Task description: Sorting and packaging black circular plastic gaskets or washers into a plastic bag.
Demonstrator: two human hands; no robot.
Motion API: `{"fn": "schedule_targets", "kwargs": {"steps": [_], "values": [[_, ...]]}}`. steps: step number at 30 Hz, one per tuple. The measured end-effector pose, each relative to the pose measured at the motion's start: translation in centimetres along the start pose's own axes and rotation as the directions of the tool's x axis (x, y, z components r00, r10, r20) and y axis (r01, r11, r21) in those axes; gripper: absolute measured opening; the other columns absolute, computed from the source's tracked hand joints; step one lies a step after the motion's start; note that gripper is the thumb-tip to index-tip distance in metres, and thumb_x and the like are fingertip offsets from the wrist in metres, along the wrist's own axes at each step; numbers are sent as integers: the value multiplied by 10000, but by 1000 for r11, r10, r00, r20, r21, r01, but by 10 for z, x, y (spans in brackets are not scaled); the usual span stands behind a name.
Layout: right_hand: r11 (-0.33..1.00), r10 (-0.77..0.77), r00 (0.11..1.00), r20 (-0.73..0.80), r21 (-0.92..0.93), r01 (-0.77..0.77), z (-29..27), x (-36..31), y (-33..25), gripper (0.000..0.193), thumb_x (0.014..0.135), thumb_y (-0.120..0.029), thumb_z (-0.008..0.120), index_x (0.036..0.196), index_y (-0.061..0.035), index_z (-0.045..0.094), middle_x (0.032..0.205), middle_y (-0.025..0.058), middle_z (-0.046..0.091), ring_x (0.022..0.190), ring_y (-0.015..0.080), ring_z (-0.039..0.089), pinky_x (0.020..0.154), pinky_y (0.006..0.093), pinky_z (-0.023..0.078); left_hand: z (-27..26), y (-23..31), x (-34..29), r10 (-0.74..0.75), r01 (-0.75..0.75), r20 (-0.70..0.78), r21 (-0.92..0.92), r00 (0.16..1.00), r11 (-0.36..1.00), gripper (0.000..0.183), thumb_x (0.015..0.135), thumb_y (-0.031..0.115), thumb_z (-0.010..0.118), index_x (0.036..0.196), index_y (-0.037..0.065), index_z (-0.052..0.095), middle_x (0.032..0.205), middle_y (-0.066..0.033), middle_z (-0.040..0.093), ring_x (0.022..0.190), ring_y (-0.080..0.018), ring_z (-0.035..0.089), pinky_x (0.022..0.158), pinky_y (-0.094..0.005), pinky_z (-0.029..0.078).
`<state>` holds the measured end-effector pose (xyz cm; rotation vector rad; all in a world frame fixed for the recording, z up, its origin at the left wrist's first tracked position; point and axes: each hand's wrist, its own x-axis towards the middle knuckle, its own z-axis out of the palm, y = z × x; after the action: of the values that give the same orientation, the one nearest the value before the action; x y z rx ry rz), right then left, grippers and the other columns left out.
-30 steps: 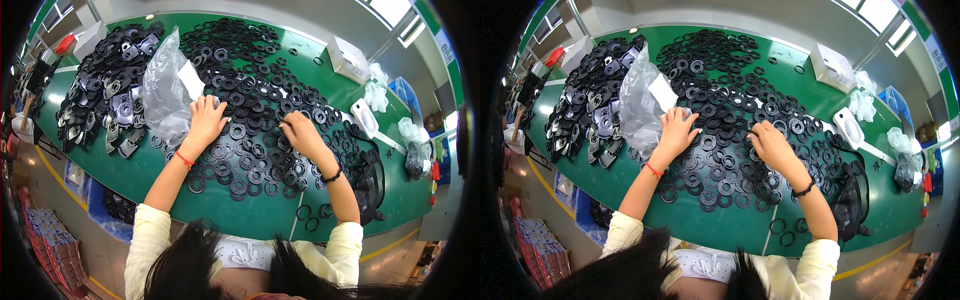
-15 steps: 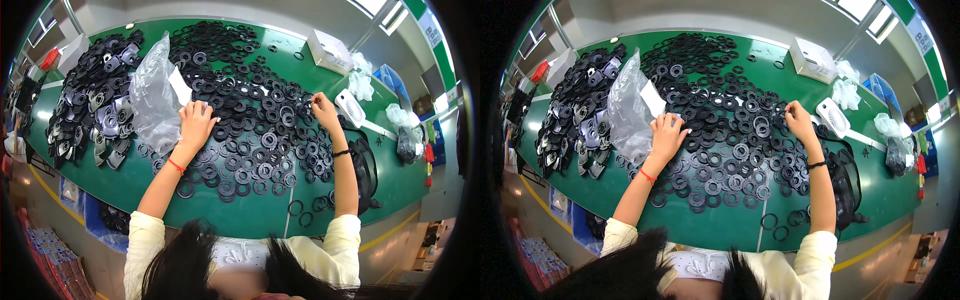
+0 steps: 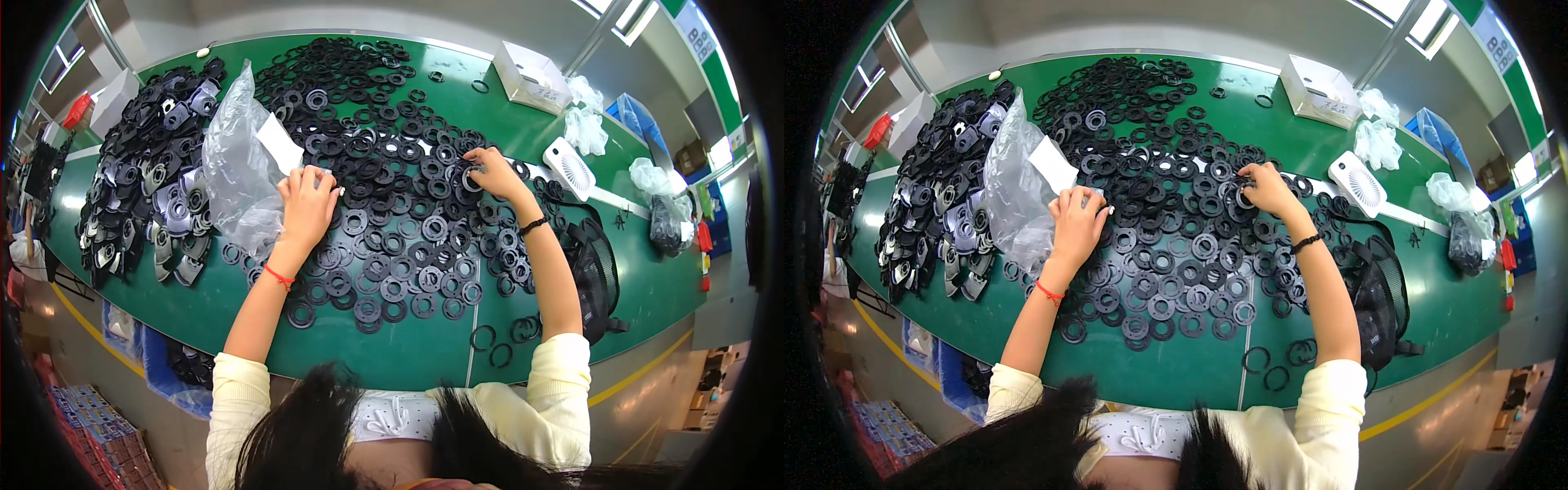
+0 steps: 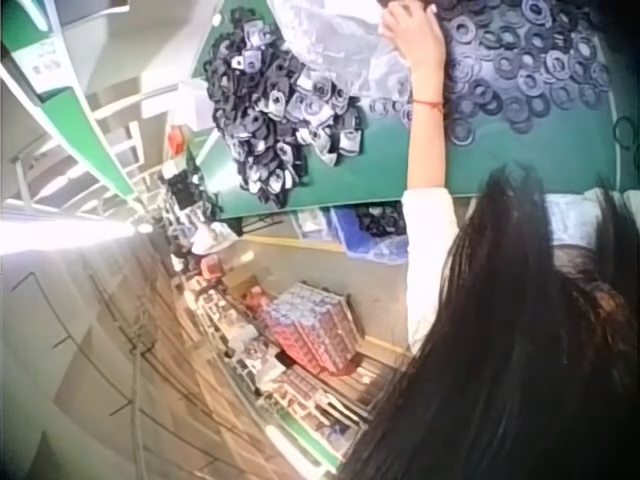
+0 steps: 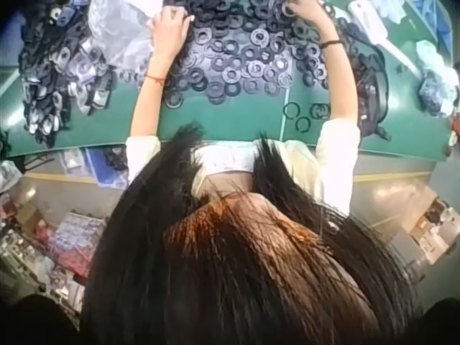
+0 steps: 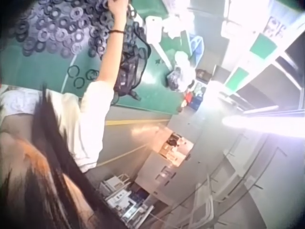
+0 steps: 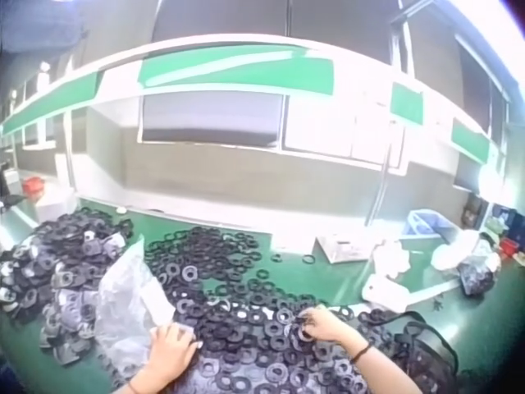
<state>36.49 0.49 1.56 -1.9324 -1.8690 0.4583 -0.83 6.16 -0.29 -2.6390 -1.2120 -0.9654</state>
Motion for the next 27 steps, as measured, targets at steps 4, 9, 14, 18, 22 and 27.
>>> {"fn": "schedule_targets", "kwargs": {"steps": [4, 9, 14, 18, 22, 27], "values": [[997, 53, 998, 29, -59, -52, -6, 2, -18, 357, 699, -143, 727, 1033, -75, 620, 1013, 174, 533, 962, 324, 538, 871, 370, 459, -13, -4, 4, 19, -15, 64, -52, 998, 999, 149, 721, 194, 732, 817, 119, 645, 981, 0, 531, 997, -224, 453, 851, -399, 287], [996, -35, 994, 108, -82, 44, -8, -1, -17, 325, 690, -146, 742, 969, -68, 595, 992, 161, 526, 941, 325, 532, 855, 373, 461, -25, -7, 9, -10, 26, 102, -155, 995, 988, 108, 703, 186, 747, 761, 131, 674, 933, 40, 561, 967, -193, 476, 836, -380, 279], [994, -81, 984, 159, -60, 91, -8, 0, -12, 277, 734, -90, 660, 971, -30, 530, 866, 153, 582, 821, 300, 583, 752, 368, 475, -32, -13, 16, -45, 48, 30, -122, 999, 991, 99, 737, 194, 733, 790, 140, 669, 923, 32, 569, 946, -194, 483, 820, -379, 280], [996, -75, 995, 69, -32, 77, -13, -9, -10, 247, 774, -70, 607, 997, -13, 515, 852, 155, 618, 771, 290, 598, 721, 362, 474, -44, -16, 19, -64, 61, -39, -79, 997, 995, 107, 750, 187, 724, 826, 141, 663, 925, 20, 574, 936, -198, 488, 814, -375, 281], [973, 145, 989, -14, 184, -140, -27, -11, -5, 239, 807, -134, 655, 982, -24, 535, 821, 106, 621, 769, 201, 600, 682, 349, 487, -56, -14, 24, -79, 71, -93, -88, 993, 994, 90, 760, 179, 716, 823, 144, 663, 937, 19, 583, 941, -198, 490, 816, -371, 276], [735, 271, 947, 172, 599, -319, -35, -15, -16, 197, 858, -117, 631, 1001, -48, 515, 866, 4, 581, 725, 65, 543, 598, 216, 451, -74, -4, 26, -77, 66, -136, -80, 988, 995, 86, 766, 172, 708, 840, 153, 668, 941, 19, 578, 950, -190, 488, 814, -372, 269]]}}
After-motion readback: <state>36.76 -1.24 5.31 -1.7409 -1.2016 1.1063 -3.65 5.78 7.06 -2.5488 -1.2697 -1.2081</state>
